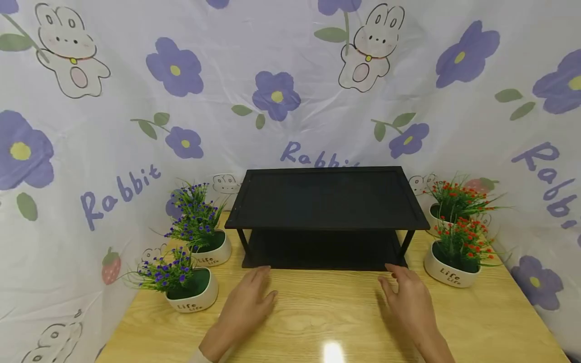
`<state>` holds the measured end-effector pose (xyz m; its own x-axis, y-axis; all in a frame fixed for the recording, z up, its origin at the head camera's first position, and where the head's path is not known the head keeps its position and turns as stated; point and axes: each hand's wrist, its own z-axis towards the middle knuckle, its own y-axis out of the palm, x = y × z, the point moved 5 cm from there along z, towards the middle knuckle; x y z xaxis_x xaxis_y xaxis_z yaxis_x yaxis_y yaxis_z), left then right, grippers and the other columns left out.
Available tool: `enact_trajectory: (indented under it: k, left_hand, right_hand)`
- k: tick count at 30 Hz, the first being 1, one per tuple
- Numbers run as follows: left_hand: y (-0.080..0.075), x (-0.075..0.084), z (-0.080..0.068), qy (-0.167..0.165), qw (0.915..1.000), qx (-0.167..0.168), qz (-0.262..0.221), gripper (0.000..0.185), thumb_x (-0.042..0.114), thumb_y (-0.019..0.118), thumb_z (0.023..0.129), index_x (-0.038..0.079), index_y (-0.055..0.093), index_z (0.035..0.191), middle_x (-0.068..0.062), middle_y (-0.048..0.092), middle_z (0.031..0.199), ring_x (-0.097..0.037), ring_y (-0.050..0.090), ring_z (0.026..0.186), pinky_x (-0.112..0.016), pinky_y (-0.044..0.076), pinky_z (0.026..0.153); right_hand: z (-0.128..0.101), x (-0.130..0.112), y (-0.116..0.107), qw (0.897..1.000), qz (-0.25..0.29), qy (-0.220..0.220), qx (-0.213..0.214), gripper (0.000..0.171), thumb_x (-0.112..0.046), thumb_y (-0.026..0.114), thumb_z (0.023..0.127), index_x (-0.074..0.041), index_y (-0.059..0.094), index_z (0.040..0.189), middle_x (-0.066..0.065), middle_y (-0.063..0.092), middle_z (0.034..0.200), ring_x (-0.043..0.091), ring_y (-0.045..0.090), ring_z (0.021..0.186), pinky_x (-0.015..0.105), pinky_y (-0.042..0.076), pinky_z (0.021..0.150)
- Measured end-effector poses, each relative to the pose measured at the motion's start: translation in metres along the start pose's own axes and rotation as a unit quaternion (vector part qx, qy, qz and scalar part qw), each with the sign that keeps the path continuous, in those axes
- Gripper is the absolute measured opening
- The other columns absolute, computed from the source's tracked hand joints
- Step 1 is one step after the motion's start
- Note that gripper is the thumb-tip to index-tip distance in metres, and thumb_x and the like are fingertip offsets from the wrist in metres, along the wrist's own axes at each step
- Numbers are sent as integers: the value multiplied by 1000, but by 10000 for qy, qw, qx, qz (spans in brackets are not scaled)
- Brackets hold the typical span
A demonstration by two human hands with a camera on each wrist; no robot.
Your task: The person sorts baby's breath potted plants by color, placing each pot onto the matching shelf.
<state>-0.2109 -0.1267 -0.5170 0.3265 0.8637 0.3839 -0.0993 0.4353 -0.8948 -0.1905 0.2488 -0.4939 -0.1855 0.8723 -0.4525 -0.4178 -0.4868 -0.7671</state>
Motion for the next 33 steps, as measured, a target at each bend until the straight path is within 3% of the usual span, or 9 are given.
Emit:
enact_trajectory:
  k: [3, 6, 10, 16, 20, 25, 28, 33]
  left_hand:
    - [-10, -7, -3, -115, 9965, 334, -752, 24, 22, 78, 99, 14, 74, 122, 3, 73, 120, -17, 74, 108, -39, 64, 88]
    - [-21, -24, -11, -149, 9869, 631, -1477, 5, 14, 77, 100, 17, 77, 105, 8, 74, 101, -6, 72, 89, -28, 63, 78]
    - [-33, -47, -23, -119, 9752, 871, -2032, 9, 9, 77, 98, 17, 78, 101, 11, 75, 95, 0, 69, 84, -23, 61, 74]
    - [-48, -73, -44, 20, 9650, 1160, -2352, 17, 2, 78, 94, 17, 79, 101, 11, 77, 91, -2, 71, 79, -24, 61, 70]
    - [-58, -86, -59, 289, 9567, 1366, -2552, 15, -2, 77, 94, 10, 78, 102, 5, 77, 89, -7, 73, 77, -19, 60, 71]
    - [-68, -107, -83, 641, 9467, 1964, -2470, 28, -16, 79, 84, 8, 77, 99, -3, 77, 82, -11, 72, 71, -13, 56, 70]
    - [-75, -125, -97, 358, 9445, 2205, -2410, 31, -20, 79, 83, 7, 78, 97, -7, 77, 79, -13, 73, 68, -13, 57, 68]
    - [-91, -153, -110, -734, 9424, 2540, -2048, 25, -18, 78, 86, 7, 76, 93, -5, 76, 82, -7, 71, 69, -12, 55, 69]
  right_hand:
    - [5, 12, -8, 9987, 304, 67, 405, 21, 0, 82, 90, 2, 77, 111, 20, 79, 100, 36, 76, 81, 50, 61, 65]
    - [13, 20, -9, 9970, 492, 207, 568, 18, 1, 78, 94, 2, 77, 111, 21, 79, 101, 39, 77, 84, 52, 62, 69]
    - [21, 31, -9, 9950, 654, 547, 519, 23, -3, 74, 99, 5, 74, 120, 26, 77, 110, 45, 76, 96, 58, 61, 82]
    - [30, 40, -6, 9900, 993, 935, 369, 39, -11, 67, 105, 10, 62, 139, 35, 66, 130, 53, 70, 114, 62, 58, 93]
    - [35, 46, -3, 9813, 1205, 1474, 297, 47, -16, 61, 109, 10, 53, 147, 37, 58, 139, 56, 63, 124, 64, 55, 100]
    - [38, 52, 4, 9672, 1507, 2046, 12, 54, -22, 56, 111, 9, 44, 153, 38, 50, 148, 57, 55, 133, 66, 51, 107]
    - [42, 55, 6, 9631, 1611, 2144, -215, 60, -24, 55, 112, 8, 37, 159, 39, 46, 154, 58, 51, 139, 66, 49, 110]
    - [48, 61, 9, 9594, 1726, 2184, -453, 68, -29, 52, 113, 8, 26, 164, 38, 38, 161, 58, 45, 144, 66, 46, 114]
